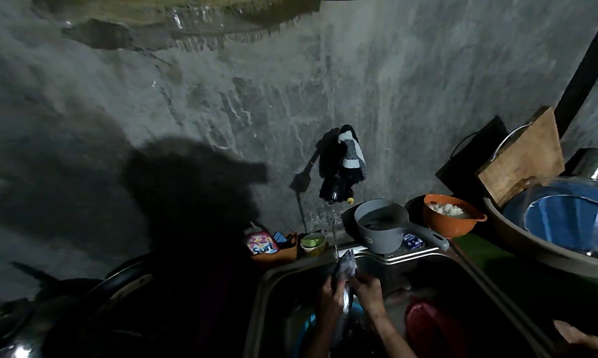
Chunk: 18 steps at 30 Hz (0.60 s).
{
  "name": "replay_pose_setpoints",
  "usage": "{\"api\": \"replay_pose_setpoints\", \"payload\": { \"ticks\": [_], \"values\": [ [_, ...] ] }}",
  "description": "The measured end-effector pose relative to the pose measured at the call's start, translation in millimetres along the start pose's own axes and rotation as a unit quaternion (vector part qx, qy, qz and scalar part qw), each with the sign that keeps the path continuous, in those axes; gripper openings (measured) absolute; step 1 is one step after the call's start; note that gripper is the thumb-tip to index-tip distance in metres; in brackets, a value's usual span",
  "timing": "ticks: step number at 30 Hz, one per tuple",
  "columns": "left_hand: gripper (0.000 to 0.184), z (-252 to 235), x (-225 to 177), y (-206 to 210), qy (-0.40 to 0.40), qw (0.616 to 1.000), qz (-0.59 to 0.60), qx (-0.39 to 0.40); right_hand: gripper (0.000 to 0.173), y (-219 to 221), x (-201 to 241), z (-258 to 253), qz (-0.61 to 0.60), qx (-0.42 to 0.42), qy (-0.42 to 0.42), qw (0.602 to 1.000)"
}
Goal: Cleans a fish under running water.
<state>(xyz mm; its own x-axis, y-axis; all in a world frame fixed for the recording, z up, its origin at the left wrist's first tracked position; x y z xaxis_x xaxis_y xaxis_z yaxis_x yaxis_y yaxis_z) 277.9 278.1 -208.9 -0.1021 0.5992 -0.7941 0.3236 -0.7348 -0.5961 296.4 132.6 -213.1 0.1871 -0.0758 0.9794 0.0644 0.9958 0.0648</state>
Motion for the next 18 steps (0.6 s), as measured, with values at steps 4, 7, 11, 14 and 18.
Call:
{"api": "replay_pose_setpoints", "payload": {
  "ticks": [4,7,11,14,18],
  "values": [
    [0.039,2,-4,-4,-0.002,1.0,-0.025,-0.004,0.01,0,-5,0,-0.032,-0.017,-0.013,0.999],
    [0.041,3,-5,-6,-0.009,0.999,-0.039,-0.005,0.009,2,-6,0,-0.027,-0.021,-0.003,0.999],
    [0.042,5,-3,-6,-0.032,0.997,-0.064,0.011,0.012,6,-17,-1,-0.058,-0.024,0.044,0.997],
    [0.043,7,-4,-7,-0.046,0.995,-0.089,0.015,0.017,12,-30,-1,-0.104,-0.017,0.1,0.989],
    [0.044,9,-1,-8,-0.072,0.991,-0.107,0.025,0.017,19,-39,1,-0.15,-0.009,0.119,0.982]
  ]
}}
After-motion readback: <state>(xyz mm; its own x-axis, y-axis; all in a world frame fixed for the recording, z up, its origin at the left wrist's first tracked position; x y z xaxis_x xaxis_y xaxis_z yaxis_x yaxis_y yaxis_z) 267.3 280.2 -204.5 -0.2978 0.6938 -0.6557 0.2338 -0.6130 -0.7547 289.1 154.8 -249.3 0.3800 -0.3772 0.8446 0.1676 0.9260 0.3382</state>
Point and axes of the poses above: each hand's wrist, its own z-axis away from the middle knuckle, its own y-axis out of the palm, x = y × z, the point moved 10 cm from there along -z, towards the middle knuckle, and after that the axes turned 4 degrees about -z, right-handed, at the moved point
